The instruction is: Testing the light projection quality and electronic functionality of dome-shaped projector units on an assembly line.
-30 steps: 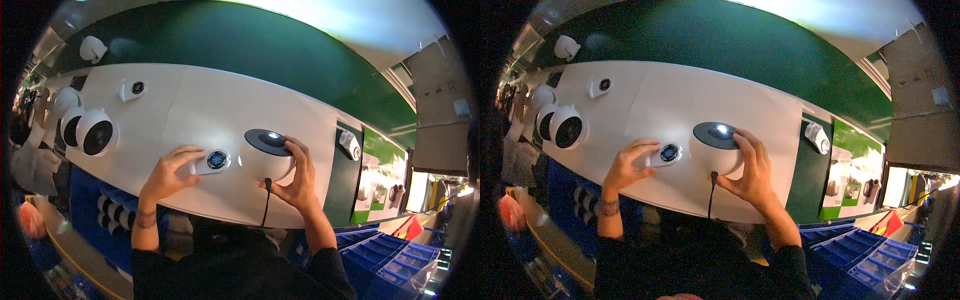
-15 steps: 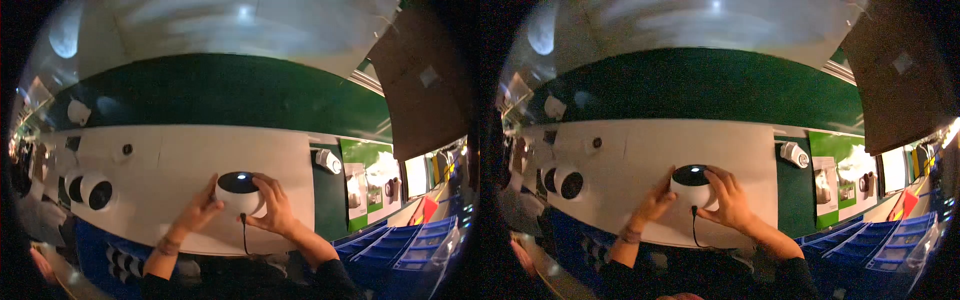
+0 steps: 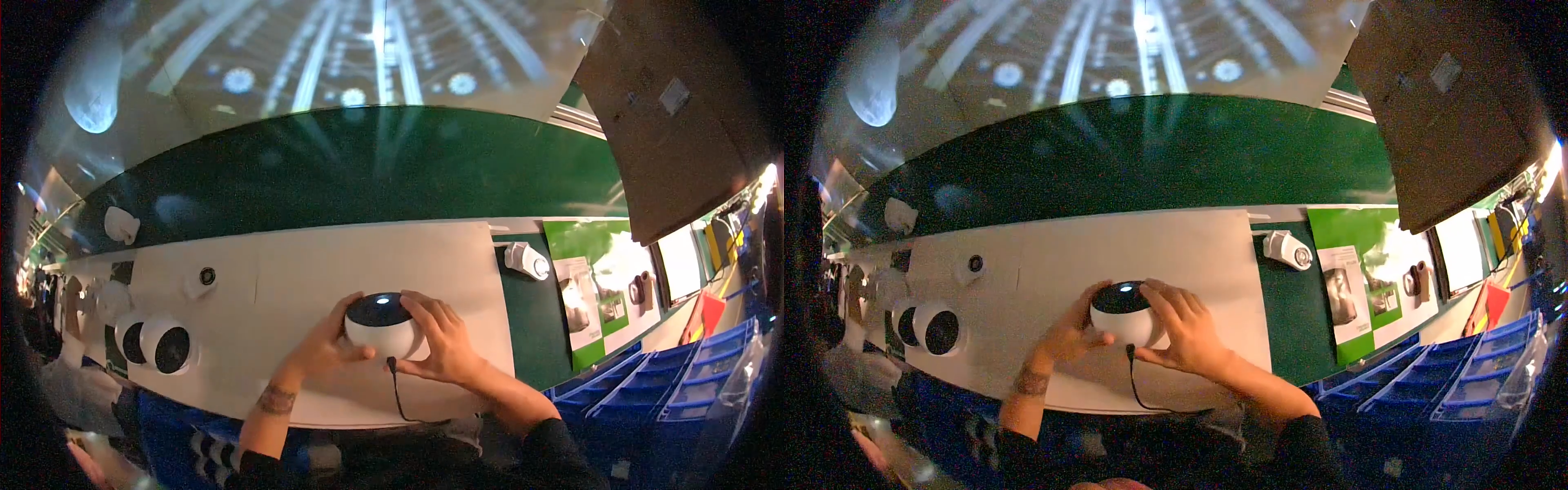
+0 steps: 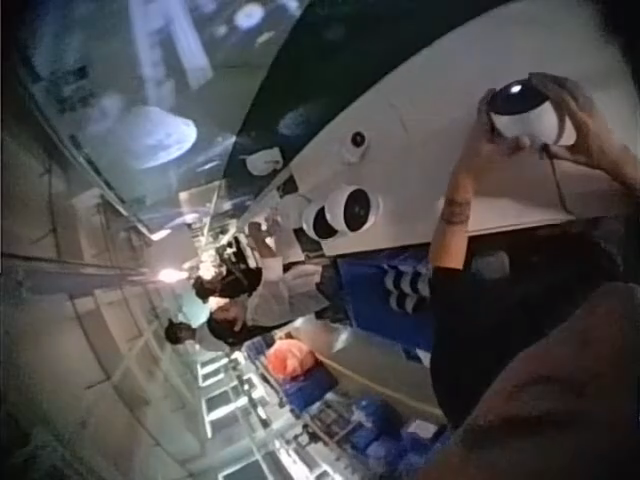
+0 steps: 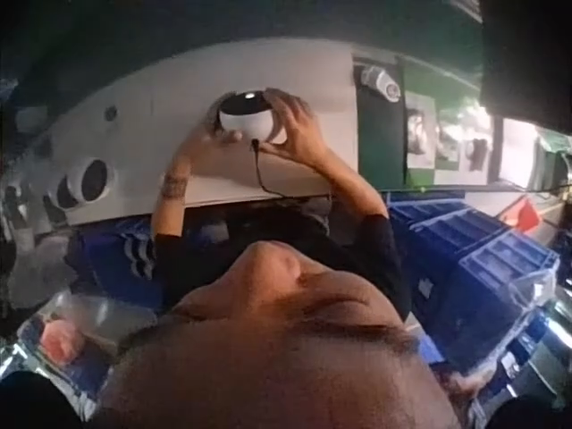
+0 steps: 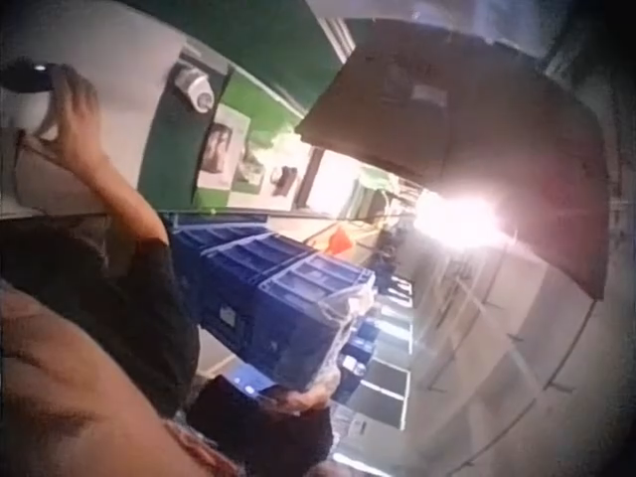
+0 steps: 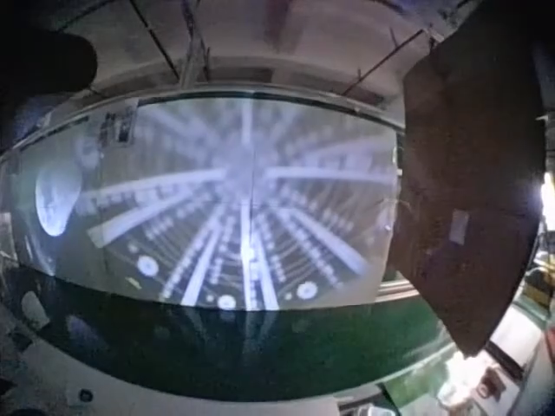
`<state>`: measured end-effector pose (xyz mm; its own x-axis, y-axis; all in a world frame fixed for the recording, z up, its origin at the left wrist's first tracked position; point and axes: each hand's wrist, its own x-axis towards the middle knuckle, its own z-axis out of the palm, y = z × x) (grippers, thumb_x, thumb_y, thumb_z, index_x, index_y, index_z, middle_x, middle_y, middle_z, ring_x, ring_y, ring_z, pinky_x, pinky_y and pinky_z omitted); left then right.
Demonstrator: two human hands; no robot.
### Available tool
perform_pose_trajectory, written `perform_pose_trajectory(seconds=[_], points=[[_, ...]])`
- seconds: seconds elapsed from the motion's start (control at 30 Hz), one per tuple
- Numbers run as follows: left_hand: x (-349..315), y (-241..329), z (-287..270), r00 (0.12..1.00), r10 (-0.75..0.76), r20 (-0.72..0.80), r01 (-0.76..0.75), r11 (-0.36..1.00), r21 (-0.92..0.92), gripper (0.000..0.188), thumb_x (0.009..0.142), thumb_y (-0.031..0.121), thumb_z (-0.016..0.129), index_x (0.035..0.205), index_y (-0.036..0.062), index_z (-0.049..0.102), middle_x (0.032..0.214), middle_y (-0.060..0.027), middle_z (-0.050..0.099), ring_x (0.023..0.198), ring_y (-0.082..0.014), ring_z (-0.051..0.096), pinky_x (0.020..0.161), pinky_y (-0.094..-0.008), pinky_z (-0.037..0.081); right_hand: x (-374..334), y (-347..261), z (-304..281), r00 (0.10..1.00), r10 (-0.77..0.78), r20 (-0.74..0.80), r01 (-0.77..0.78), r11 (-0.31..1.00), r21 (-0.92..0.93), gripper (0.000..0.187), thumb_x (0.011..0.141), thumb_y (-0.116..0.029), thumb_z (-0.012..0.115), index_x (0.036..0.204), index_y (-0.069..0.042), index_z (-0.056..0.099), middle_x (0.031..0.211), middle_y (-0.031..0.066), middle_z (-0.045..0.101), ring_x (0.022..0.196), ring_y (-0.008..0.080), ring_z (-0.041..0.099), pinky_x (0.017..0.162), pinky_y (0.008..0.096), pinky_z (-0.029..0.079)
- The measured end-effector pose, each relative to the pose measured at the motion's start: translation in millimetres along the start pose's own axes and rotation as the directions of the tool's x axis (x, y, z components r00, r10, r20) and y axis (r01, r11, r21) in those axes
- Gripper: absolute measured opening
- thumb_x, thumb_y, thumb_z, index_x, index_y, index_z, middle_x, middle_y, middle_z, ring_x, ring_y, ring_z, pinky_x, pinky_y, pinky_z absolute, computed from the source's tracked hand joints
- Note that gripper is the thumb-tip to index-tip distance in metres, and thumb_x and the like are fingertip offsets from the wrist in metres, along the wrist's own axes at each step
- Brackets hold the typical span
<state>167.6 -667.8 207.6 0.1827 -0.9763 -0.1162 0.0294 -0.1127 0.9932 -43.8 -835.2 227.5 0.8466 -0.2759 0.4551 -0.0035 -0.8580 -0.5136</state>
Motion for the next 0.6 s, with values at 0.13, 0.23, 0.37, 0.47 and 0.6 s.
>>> perform_pose_trajectory(seconds=[0.13,0.23,0.37,0.47,0.6], points=[[5,4,-4,1.000,0.017,-0.009,-0.017,0.999,0.045,0.107,0.080,0.043,0.093,0.156,-0.0026,0.034,0.147,-0.0181,0.053,0.139,-0.0268,0.050,0.116,-0.0392,0.042,7,23,-20,0.981,-0.011,0.192,-0.039,0.966,0.255,0.086,0.083,-0.048,0.085,0.147,0.000,0.052,0.145,0.0210,0.059,0.132,0.0388,0.057,0.109,0.0502,0.046],[7,-2,-3,1.000,0.015,-0.006,-0.015,1.000,0.005,0.106,0.078,0.042,0.094,0.155,-0.0023,0.037,0.144,-0.0153,0.054,0.136,-0.0238,0.051,0.115,-0.0379,0.043,21,41,-18,0.934,0.218,0.285,-0.351,0.719,0.600,0.059,0.099,-0.038,0.072,0.144,-0.002,0.058,0.140,0.0152,0.064,0.131,0.0268,0.059,0.110,0.0410,0.046],[8,-11,-2,1.000,0.025,0.001,-0.025,0.998,-0.055,0.101,0.080,0.042,0.093,0.153,-0.0023,0.039,0.142,-0.0129,0.055,0.133,-0.0212,0.052,0.113,-0.0363,0.044,45,52,-5,0.820,0.260,0.510,-0.558,0.564,0.608,0.049,0.103,-0.026,0.069,0.142,0.000,0.058,0.132,0.0140,0.069,0.125,0.0203,0.062,0.110,0.0347,0.046],[10,-18,-4,0.999,0.053,0.004,-0.052,0.992,-0.113,0.096,0.082,0.042,0.091,0.151,-0.0020,0.041,0.141,-0.0116,0.055,0.130,-0.0202,0.053,0.111,-0.0353,0.045,63,55,1,0.781,0.208,0.590,-0.614,0.432,0.661,0.053,0.100,-0.026,0.073,0.143,0.001,0.057,0.127,0.0145,0.071,0.117,0.0190,0.065,0.103,0.0325,0.050],[10,-25,-4,0.999,0.042,0.006,-0.041,0.991,-0.124,0.094,0.083,0.046,0.090,0.150,-0.0008,0.044,0.138,-0.0106,0.057,0.127,-0.0198,0.055,0.109,-0.0353,0.046,74,58,3,0.715,0.214,0.665,-0.676,0.454,0.580,0.058,0.098,-0.028,0.076,0.144,0.003,0.055,0.122,0.0129,0.071,0.110,0.0166,0.065,0.098,0.0301,0.052]])
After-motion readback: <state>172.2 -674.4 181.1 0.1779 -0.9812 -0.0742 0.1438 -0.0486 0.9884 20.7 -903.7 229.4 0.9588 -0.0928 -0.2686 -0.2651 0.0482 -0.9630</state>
